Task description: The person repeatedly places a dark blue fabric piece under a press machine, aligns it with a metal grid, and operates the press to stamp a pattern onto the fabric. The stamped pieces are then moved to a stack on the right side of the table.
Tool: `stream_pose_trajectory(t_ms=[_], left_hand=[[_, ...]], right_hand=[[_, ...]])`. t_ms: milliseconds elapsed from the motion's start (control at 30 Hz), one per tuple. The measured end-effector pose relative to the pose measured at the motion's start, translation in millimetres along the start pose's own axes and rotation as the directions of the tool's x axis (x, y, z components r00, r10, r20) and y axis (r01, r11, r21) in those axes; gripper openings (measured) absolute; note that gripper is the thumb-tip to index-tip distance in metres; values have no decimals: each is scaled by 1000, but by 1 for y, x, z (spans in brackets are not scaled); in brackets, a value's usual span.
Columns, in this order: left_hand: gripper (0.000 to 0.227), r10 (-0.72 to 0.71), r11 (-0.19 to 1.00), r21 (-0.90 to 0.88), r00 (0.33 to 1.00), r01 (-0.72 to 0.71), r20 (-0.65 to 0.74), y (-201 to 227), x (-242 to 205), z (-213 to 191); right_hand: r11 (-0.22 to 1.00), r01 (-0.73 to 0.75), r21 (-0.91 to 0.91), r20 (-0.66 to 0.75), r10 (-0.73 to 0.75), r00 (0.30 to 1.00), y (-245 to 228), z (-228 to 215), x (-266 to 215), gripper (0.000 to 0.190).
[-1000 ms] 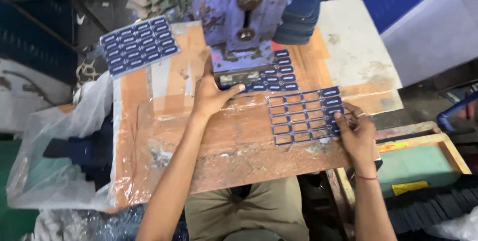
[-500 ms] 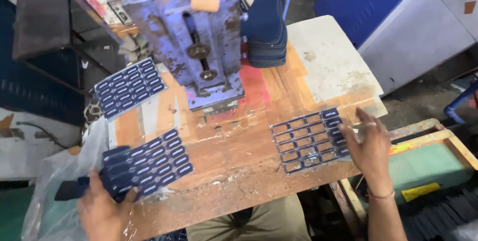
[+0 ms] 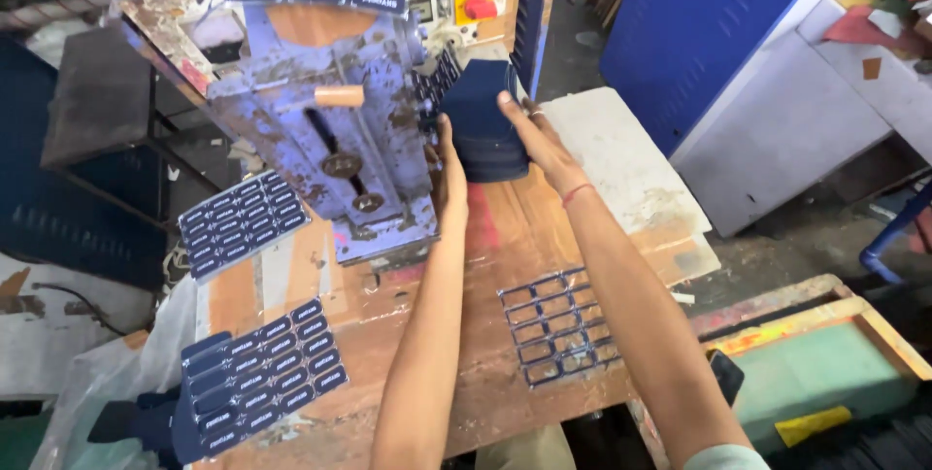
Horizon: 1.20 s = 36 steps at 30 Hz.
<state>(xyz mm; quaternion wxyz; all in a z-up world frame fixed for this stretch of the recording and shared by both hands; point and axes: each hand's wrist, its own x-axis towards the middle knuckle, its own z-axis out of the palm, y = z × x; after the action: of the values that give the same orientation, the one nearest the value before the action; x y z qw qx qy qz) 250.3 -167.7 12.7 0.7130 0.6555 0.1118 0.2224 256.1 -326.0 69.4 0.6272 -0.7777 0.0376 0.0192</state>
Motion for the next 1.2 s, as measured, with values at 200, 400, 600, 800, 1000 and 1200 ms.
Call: stream_pose_trajectory(t_ms=[200,400,600,800,1000,1200], left_hand=[[93,-270,957,-4,899,289,345,-64,20,29],[91,-308,919,359,862,161,403,34,-99,54],[88,-221,968,228,798,109,560,80,-149,24],[65,78,943,188,734,-273,675,85,-219,-120],[54,121,747,479,802,-462,584,90,-221,-253],[48,196,663,568,846,-487,496,86,-211,-309]], right_hand=[[989,-99,-109,25,102,994,-1,-22,-10,93],[992,-129,10,-5,129,992,6,-95,-93,78],[988,152,-3,-7,-152,988,17,-121,-127,73],[371,548,-750,170,-693,701,-43,-109,-164,62],[395,548,-737,233,-613,755,-36,-128,-156,36],[394,478,-785,-94,-839,536,-63,-59,-236,6]])
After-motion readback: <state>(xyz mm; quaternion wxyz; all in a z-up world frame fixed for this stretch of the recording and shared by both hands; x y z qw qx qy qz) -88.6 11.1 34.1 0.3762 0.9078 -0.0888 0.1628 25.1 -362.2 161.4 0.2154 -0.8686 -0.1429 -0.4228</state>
